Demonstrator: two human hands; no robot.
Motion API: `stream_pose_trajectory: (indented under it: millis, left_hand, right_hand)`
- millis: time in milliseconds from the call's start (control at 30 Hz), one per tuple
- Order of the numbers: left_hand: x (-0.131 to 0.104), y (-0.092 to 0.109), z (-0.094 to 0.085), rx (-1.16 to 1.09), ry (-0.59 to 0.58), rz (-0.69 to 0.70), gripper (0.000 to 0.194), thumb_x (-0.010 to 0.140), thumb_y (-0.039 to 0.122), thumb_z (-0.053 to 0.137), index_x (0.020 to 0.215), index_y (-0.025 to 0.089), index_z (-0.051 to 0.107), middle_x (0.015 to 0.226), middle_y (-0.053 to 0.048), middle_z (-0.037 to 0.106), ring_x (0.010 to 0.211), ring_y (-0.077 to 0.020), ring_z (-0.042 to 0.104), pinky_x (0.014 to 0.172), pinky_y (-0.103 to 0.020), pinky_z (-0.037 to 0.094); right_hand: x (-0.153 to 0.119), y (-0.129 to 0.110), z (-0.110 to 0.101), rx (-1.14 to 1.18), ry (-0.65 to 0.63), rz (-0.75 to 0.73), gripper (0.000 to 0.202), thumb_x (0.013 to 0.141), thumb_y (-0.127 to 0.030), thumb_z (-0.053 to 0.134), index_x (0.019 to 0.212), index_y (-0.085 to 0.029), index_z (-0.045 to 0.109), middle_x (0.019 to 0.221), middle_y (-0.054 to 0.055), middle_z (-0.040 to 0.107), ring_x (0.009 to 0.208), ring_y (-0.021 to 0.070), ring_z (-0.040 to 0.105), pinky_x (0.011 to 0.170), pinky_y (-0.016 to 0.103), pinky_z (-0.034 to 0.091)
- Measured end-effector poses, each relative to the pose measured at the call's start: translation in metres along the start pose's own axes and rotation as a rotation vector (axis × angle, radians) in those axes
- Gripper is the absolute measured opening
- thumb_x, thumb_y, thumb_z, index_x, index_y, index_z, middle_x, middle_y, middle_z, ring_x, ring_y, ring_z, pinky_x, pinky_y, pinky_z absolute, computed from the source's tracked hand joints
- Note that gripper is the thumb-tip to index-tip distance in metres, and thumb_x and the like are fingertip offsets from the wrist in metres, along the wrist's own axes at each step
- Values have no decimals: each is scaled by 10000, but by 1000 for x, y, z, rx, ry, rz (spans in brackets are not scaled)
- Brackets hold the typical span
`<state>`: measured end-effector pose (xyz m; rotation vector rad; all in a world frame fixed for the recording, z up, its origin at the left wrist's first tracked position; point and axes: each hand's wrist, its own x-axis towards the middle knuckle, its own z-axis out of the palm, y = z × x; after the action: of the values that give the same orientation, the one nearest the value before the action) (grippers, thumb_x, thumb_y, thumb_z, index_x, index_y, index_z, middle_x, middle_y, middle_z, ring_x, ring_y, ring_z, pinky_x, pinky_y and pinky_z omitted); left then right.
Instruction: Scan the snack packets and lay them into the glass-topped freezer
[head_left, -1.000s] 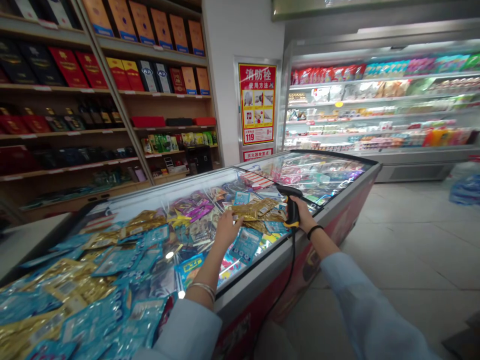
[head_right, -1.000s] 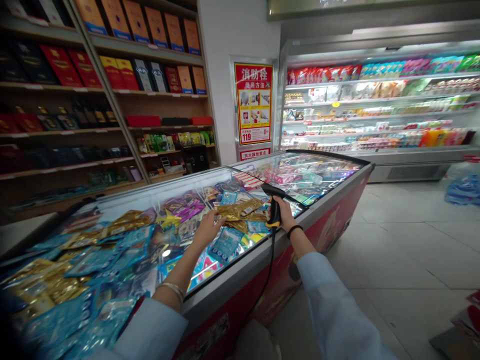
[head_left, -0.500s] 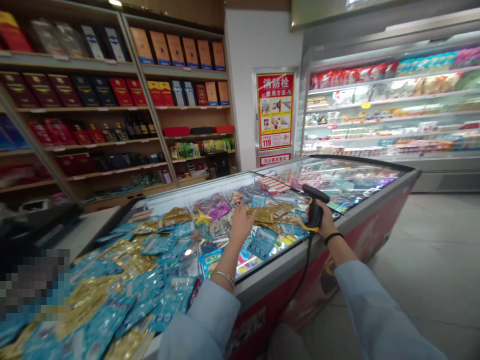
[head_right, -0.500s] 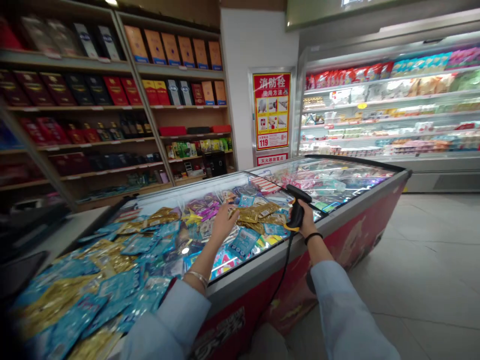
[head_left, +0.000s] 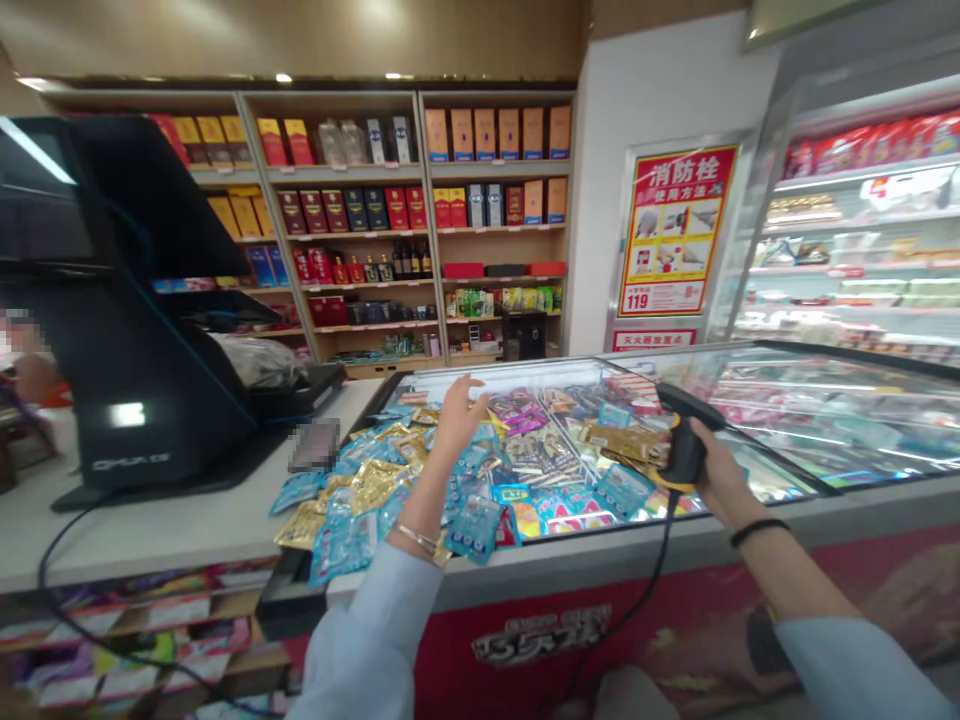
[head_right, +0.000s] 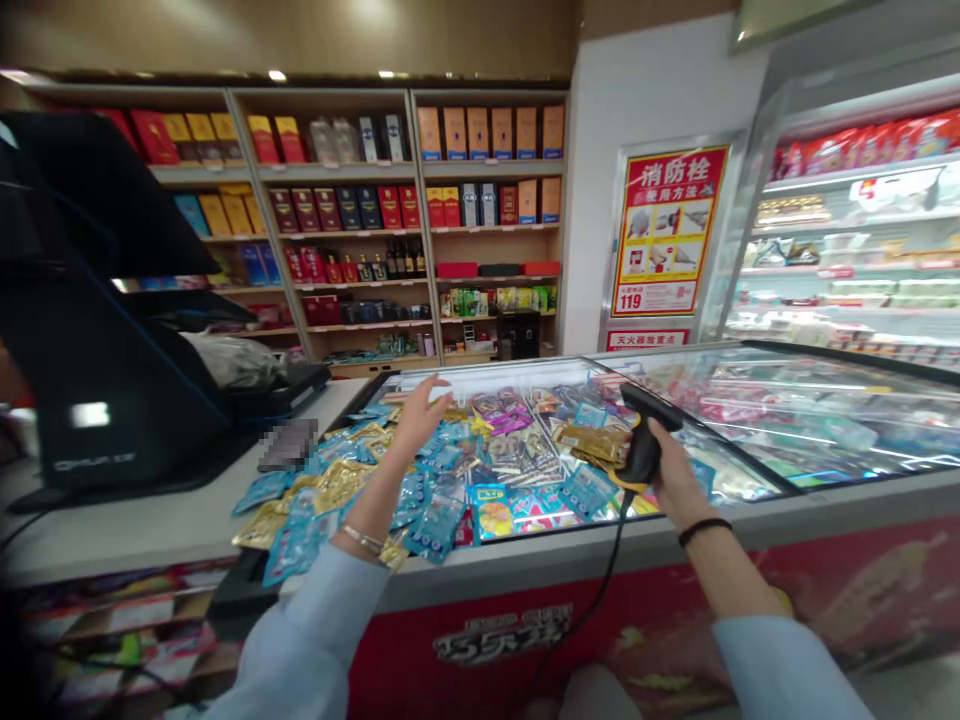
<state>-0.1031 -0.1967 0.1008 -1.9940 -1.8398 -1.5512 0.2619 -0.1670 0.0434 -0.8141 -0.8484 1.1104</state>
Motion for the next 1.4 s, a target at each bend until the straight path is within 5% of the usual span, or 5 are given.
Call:
stream_pose_trajectory:
  millis: [267,600,1033,1267,1400]
  left_hand:
    - [-45,-114,-105,128,75,-214,299,860,275,436,1069,169,621,1109,-88,692,1046,-210,634,967,-344,456]
    - [14,-159,-91,463,-360,-337,246,822,340,529,782,168,700,931,-117,733,909,-227,667,823,-271,472]
    - [4,-184,-78,330,-353,-318,60,730,231,626,719,175,643,763,-32,692,780,-164,636,752,-235,477]
    - [4,-189,-85,-182,260,-587,121,893,217,429,997,185,482,801,-33,580,637,-155,605,534,-289,532]
    - [6,-186,-77,-461,541,-517,223,905,238,433,1123,192,425,855,-47,575,683,-162,631,592,-335,577]
  right_hand:
    - [-50,57,123,8,-409,191,316,758,-462,637,685,-155,639,566,48,649,368,111,519,313,204,394]
    - [-45,110,243,-105,-912,165,361,649,-455,754,820,-159,639,577,33,677,346,114,514,312,204,392]
    - [-35,141,239,-122,-845,271,389,684,-487,723,839,-140,640,555,27,654,344,111,507,328,211,402]
    - [-30,142,235,-81,-738,317,362,705,-516,670,766,-168,588,485,-17,578,334,113,498,309,207,374]
    - [-31,136,235,-209,-775,153,374,694,-532,694,678,-184,557,475,-6,580,342,128,514,339,230,404]
